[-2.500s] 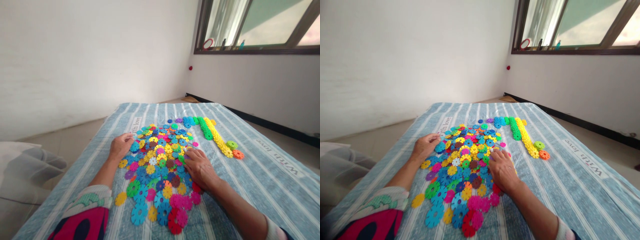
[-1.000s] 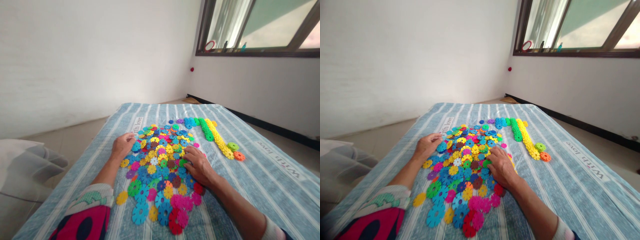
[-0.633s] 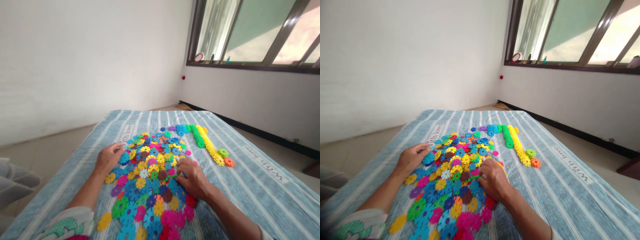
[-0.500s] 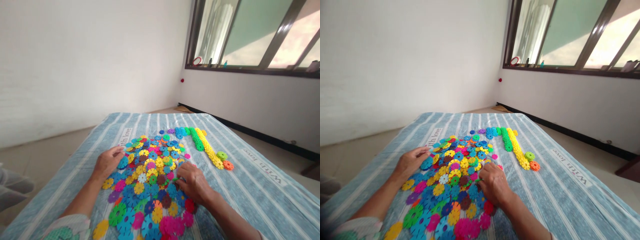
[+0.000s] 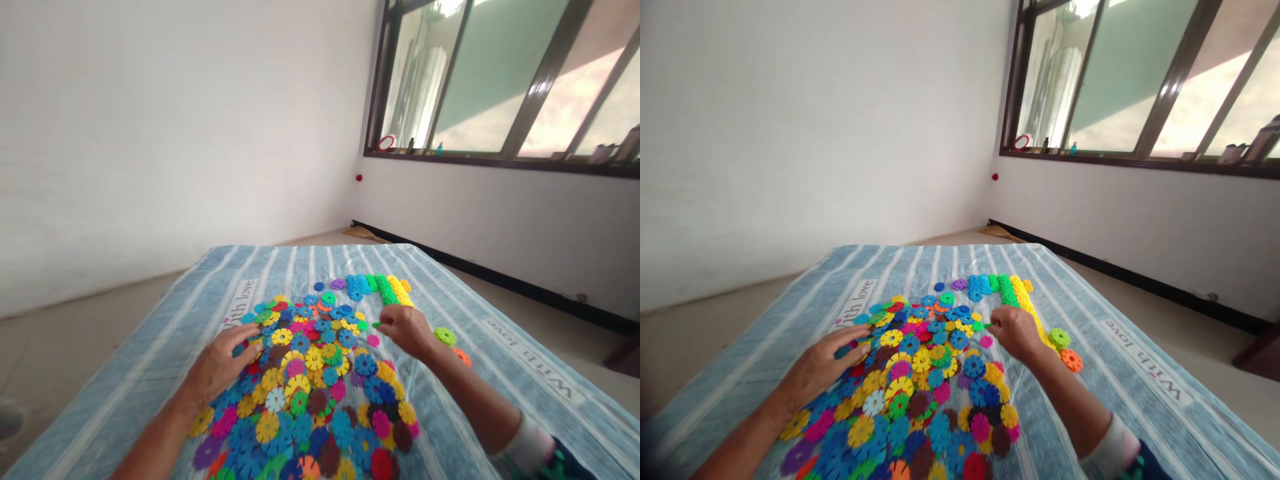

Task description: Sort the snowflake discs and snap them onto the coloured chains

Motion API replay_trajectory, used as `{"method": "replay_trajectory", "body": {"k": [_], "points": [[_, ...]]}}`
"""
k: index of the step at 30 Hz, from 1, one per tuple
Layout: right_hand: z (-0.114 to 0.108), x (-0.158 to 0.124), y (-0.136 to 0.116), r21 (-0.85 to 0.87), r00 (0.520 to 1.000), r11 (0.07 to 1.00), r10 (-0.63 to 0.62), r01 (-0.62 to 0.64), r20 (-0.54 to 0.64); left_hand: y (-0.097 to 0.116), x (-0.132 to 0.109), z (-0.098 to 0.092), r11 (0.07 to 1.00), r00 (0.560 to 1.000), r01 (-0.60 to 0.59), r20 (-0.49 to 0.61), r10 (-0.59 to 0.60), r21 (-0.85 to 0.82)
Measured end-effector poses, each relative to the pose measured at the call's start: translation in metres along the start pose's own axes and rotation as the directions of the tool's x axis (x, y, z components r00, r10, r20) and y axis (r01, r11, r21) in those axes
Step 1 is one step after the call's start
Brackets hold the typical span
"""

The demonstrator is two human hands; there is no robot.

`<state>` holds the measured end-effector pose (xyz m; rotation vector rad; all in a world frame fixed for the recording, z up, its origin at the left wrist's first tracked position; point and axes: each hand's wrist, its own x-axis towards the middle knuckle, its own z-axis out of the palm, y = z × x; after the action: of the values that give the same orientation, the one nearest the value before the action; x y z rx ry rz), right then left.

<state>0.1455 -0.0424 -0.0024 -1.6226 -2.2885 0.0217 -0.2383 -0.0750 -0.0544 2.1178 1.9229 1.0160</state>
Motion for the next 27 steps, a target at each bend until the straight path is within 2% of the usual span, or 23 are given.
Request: {"method": "replay_trajectory", "body": {"k": [1, 5, 10, 18, 27], "points": [[-0.002, 0.016, 0.009, -0.064, 0.997, 0.996, 0.067, -0.065, 0.036, -0.001, 0.000, 0.001, 1.000, 1.000, -0.006, 0.003, 0.006, 0.001], [0.000, 0.076, 0.036, -0.131, 0.988, 0.982, 0.142, -0.134, 0.059, -0.005, -0.002, 0.005, 0.999, 0.999, -0.037, -0.005, 0.037, -0.001], [0.014, 0.120, 0.048, -0.177, 0.979, 0.973, 0.168, -0.146, 0.117, -0.009, -0.004, 0.007, 0.998, 0.998, -0.057, -0.007, 0.057, 0.005], [0.021, 0.139, 0.052, -0.234, 0.960, 0.963, 0.183, -0.132, 0.211, -0.006, -0.006, 0.005, 1.000, 1.000, -0.022, 0.019, 0.023, -0.017], [0.024, 0.143, 0.054, -0.257, 0.950, 0.954, 0.215, -0.154, 0.228, -0.003, -0.007, 0.004, 1.000, 0.999, -0.004, 0.032, 0.004, -0.007]]}}
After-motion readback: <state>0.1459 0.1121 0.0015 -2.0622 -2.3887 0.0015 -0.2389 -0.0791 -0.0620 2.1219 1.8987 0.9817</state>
